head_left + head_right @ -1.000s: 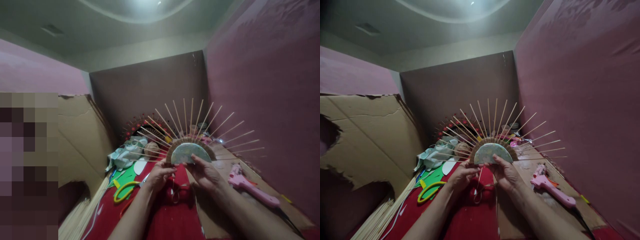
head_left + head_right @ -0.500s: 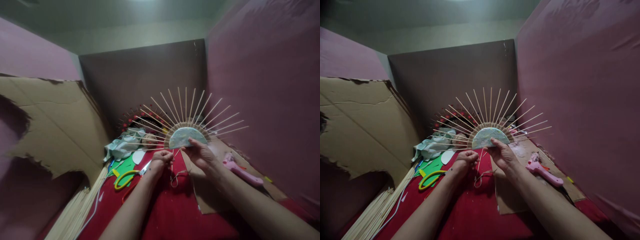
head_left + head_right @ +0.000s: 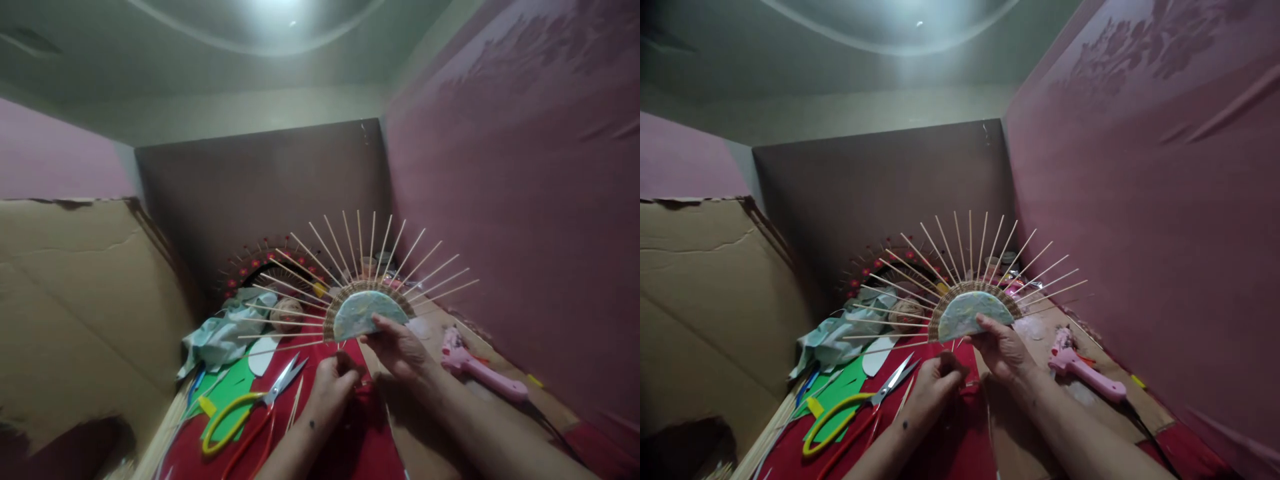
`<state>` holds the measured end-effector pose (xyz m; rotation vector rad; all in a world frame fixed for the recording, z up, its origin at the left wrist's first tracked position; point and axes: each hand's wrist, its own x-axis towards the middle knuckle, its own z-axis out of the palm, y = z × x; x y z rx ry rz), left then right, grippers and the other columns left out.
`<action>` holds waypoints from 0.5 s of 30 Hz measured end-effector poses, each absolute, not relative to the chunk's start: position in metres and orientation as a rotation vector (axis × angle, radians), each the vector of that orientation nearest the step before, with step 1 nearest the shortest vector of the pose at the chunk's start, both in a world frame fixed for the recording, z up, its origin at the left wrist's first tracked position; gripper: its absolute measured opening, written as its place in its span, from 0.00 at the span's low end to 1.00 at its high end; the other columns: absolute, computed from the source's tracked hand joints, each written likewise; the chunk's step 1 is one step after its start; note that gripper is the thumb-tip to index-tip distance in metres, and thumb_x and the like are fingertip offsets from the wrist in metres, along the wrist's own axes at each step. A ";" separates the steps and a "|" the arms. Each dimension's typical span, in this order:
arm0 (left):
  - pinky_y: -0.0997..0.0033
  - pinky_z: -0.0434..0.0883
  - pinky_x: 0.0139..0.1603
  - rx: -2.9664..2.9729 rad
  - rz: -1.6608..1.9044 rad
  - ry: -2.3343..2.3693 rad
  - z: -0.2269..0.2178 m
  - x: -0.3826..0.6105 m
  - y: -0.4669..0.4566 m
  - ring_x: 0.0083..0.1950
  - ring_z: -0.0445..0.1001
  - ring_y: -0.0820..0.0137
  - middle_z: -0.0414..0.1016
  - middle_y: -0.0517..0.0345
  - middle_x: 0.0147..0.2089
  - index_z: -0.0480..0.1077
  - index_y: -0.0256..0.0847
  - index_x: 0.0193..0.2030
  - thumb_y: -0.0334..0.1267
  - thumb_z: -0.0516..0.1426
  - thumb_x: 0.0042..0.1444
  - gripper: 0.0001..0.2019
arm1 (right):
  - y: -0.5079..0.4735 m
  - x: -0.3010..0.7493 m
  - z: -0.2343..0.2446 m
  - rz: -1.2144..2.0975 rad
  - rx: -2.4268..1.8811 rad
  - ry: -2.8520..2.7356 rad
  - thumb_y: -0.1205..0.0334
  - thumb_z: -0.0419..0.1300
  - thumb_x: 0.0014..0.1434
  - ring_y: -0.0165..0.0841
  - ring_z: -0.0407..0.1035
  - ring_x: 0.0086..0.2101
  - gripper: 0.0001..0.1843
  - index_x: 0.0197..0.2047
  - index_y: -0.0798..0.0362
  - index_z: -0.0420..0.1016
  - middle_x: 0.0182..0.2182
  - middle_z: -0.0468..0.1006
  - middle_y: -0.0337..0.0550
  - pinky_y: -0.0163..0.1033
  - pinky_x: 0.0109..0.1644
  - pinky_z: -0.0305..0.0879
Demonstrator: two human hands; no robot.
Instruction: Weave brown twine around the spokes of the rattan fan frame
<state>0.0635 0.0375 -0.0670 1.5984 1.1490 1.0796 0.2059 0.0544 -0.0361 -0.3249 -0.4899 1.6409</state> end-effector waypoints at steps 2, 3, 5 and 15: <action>0.76 0.58 0.24 1.601 1.099 1.095 -0.074 0.065 0.037 0.21 0.59 0.76 0.61 0.64 0.18 0.60 0.39 0.20 0.35 0.53 0.48 0.08 | 0.055 0.205 -0.039 1.652 -0.327 -0.497 0.70 0.67 0.40 0.30 0.71 0.25 0.09 0.28 0.59 0.75 0.24 0.78 0.40 0.35 0.28 0.70; 0.75 0.58 0.25 1.652 1.095 1.089 -0.077 0.065 0.037 0.22 0.59 0.75 0.61 0.64 0.19 0.59 0.39 0.21 0.36 0.52 0.50 0.09 | 0.056 0.205 -0.040 1.654 -0.330 -0.499 0.70 0.67 0.40 0.30 0.71 0.25 0.08 0.28 0.60 0.75 0.24 0.78 0.40 0.35 0.28 0.70; 0.75 0.59 0.27 1.807 1.083 1.105 -0.081 0.064 0.035 0.24 0.60 0.75 0.63 0.62 0.22 0.60 0.38 0.23 0.35 0.50 0.52 0.08 | 0.057 0.205 -0.042 1.654 -0.334 -0.499 0.70 0.67 0.41 0.30 0.71 0.24 0.07 0.27 0.59 0.75 0.24 0.78 0.40 0.35 0.29 0.71; 0.73 0.64 0.44 2.383 0.895 0.825 -0.068 0.068 0.016 0.43 0.67 0.69 0.70 0.53 0.43 0.69 0.43 0.42 0.30 0.48 0.54 0.13 | 0.053 0.203 -0.042 1.698 -0.328 -0.470 0.71 0.66 0.42 0.29 0.70 0.24 0.06 0.27 0.60 0.75 0.23 0.77 0.40 0.34 0.27 0.69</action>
